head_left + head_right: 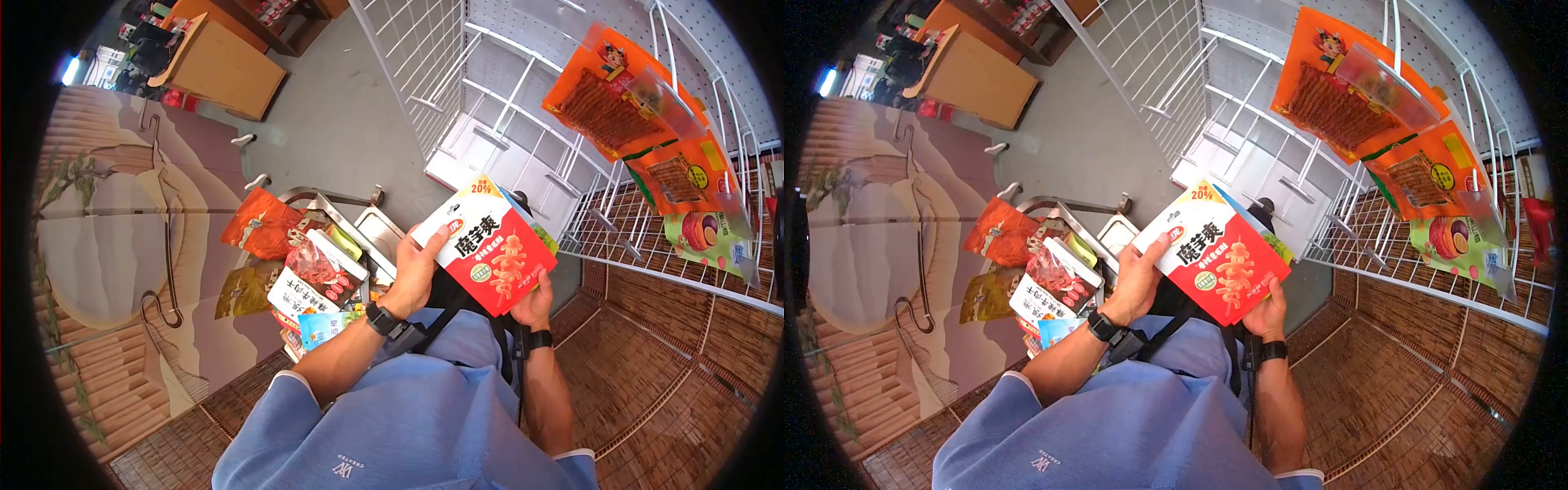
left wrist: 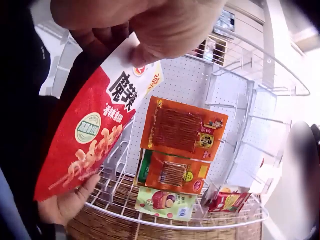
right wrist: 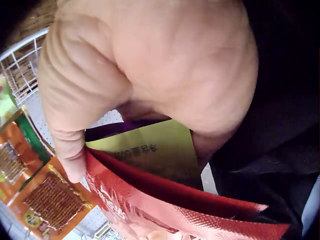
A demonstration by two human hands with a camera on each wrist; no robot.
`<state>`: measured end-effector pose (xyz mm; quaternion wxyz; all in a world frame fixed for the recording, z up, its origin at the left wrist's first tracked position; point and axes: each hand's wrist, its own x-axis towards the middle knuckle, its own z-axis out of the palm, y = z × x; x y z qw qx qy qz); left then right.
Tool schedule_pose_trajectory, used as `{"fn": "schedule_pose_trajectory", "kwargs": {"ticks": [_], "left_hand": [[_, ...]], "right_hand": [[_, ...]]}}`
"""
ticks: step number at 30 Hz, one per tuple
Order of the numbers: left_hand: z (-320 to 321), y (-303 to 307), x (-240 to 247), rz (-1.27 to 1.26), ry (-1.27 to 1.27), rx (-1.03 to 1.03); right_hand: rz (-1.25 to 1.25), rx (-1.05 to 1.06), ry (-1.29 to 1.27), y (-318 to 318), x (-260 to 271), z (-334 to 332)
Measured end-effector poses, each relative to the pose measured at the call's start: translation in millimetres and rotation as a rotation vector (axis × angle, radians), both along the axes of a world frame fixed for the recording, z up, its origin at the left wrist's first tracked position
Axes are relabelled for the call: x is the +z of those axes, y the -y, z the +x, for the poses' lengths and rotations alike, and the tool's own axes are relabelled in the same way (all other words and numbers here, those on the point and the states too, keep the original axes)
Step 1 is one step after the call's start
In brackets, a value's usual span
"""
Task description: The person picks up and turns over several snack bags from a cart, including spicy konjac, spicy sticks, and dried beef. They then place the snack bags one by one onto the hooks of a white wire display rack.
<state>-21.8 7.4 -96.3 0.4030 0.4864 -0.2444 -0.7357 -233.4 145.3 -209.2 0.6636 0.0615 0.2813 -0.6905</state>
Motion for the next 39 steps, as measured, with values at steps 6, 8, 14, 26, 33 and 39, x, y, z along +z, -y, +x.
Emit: {"fn": "schedule_pose_trajectory", "kwargs": {"ticks": [6, 8, 14, 26, 33, 39], "left_hand": [[-8.0, -2.7, -4.4, 0.012, 0.020, -0.040], [-10.9, -1.6, -6.3, -0.011, 0.033, -0.018], [-11.9, 6.2, 0.4, -0.080, 0.090, -0.064], [-13.9, 12.6, 1.1, -0.174, 0.170, -0.061], [-28.4, 21.5, 15.8, -0.221, 0.201, 0.038], [-35.9, 31.2, 15.0, -0.312, 0.184, 0.024]], "right_hand": [[-0.005, 0.033, -0.003, -1.4, -0.4, -2.1], [-0.002, 0.051, -0.013, -1.5, -2.5, -3.2], [-0.085, 0.016, 0.064, 6.5, 15.1, 3.6], [-0.039, 0.022, 0.055, 0.0, -1.6, 0.5], [0.000, 0.086, 0.062, -2.1, -4.6, 2.6], [-0.029, 0.166, -0.024, 1.8, 2.1, 6.0]]}}
